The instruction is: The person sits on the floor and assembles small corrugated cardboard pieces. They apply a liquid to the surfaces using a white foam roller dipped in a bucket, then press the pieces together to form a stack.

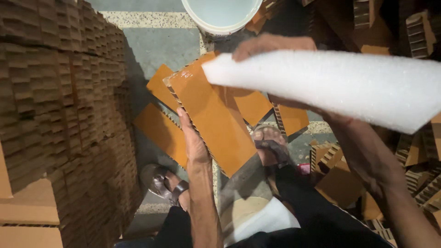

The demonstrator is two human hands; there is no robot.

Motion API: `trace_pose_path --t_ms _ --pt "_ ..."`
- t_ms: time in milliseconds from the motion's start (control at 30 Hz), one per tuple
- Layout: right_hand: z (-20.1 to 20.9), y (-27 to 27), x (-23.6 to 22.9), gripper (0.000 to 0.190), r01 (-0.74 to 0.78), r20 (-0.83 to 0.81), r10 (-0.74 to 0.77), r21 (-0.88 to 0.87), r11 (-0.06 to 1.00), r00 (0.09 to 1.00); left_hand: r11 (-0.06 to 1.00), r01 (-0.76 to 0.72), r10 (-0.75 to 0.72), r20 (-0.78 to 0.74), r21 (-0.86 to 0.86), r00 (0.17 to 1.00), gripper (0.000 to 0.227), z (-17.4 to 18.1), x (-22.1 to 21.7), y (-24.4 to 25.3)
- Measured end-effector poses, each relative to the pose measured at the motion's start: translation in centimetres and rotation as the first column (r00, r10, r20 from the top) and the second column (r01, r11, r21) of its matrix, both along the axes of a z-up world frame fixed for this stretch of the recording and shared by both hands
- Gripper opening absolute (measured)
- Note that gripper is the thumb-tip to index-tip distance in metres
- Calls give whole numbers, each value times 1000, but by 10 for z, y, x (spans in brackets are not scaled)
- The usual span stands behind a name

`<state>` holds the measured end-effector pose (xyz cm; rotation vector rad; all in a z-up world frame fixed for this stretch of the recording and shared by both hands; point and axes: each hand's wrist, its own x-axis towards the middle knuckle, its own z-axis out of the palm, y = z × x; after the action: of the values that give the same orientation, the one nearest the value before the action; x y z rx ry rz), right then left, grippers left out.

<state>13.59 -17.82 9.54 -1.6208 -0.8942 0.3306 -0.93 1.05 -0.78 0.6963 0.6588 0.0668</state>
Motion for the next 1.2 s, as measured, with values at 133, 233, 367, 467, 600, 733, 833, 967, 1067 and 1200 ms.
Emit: trace_pose_path --t_ms 133,233,367,467,600,733,833,967,1067,1200 --pt "-9 -11 -35 34 -107 -72 103 -52 993 992 997 -35 34 -11 -74 999 68 -6 -3 3" --pt "-7 -27 -57 32 -173 -141 153 -147 974 978 991 -99 96 -33 -94 995 68 -7 2 6" --pt "-2 -38 -75 31 -238 -206 203 -165 957 957 983 -171 163 -96 -73 982 68 -1 5 10" --pt "2 -40 -79 30 -261 -228 227 -133 956 947 977 -200 196 -58 -68 979 67 9 9 13" --pt "9 -42 -72 28 -284 -269 255 -74 956 929 976 -204 206 23 -71 978 73 22 18 18" --pt "16 -32 -51 27 -149 -276 138 -20 989 951 941 -232 258 79 -246 963 80 28 27 15" --pt "11 -14 -43 26 21 -111 -35 -125 992 993 973 -202 223 225 -112 948 75 26 25 10" --pt "4 -7 -53 27 173 42 -169 -359 917 985 945 -327 327 53 2 944 74 13 16 11" --pt "-3 -16 -67 26 134 -91 -172 -324 937 981 938 -335 334 32 88 942 74 6 5 12" --pt "-8 -28 -84 25 102 -170 -188 -419 902 967 937 -338 327 118 89 938 76 10 9 14"
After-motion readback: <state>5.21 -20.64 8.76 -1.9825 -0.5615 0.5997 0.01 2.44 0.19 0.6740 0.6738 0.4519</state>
